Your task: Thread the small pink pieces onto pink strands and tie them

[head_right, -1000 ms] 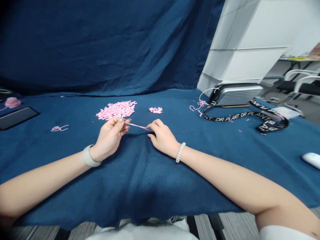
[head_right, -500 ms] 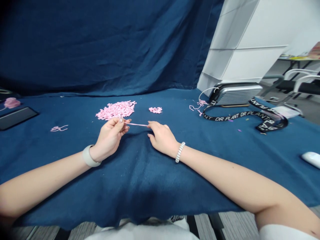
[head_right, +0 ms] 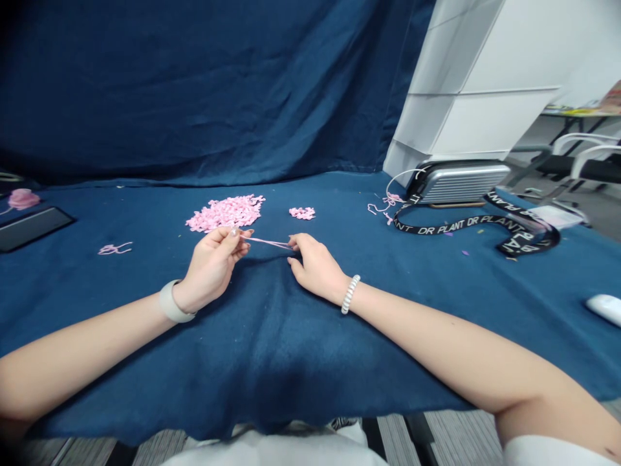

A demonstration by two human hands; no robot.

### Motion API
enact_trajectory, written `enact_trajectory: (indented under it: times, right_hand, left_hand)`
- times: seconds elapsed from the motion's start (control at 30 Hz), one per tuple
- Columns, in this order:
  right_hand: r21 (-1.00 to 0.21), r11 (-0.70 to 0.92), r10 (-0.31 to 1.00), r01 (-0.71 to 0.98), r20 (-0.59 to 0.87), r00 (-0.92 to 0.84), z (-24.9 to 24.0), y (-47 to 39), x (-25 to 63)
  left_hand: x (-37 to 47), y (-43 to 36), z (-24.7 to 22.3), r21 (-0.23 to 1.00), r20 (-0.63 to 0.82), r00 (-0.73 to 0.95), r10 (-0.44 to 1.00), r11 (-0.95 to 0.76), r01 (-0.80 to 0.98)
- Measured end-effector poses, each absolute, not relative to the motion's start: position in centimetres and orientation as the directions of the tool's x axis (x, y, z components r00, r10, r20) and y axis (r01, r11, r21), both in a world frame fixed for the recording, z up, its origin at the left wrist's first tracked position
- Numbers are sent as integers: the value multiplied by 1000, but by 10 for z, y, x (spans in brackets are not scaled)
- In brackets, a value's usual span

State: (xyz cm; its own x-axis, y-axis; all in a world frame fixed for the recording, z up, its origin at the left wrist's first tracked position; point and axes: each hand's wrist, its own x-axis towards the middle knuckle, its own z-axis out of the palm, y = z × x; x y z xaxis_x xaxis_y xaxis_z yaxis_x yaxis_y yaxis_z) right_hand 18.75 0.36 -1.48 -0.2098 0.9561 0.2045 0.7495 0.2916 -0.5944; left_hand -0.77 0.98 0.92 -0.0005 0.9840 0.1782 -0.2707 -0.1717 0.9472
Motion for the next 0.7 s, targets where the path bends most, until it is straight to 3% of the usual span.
enact_trajectory:
  times: [0.33, 0.5, 0.7]
  right_hand:
    - [-799, 120, 989, 589, 48, -138, -18, 10, 186]
    - [-935, -18, 989, 355, -69, -131, -15, 13, 184]
    - [-978, -202, 967, 56, -209, -148, -3, 10, 180]
  left_hand:
    - [-8, 8, 8, 951, 203, 9, 979, -195, -241]
    - [-9, 10, 6, 944, 268, 16, 963, -259, -204]
    - [-13, 10, 5, 920, 386, 54, 921, -379, -99]
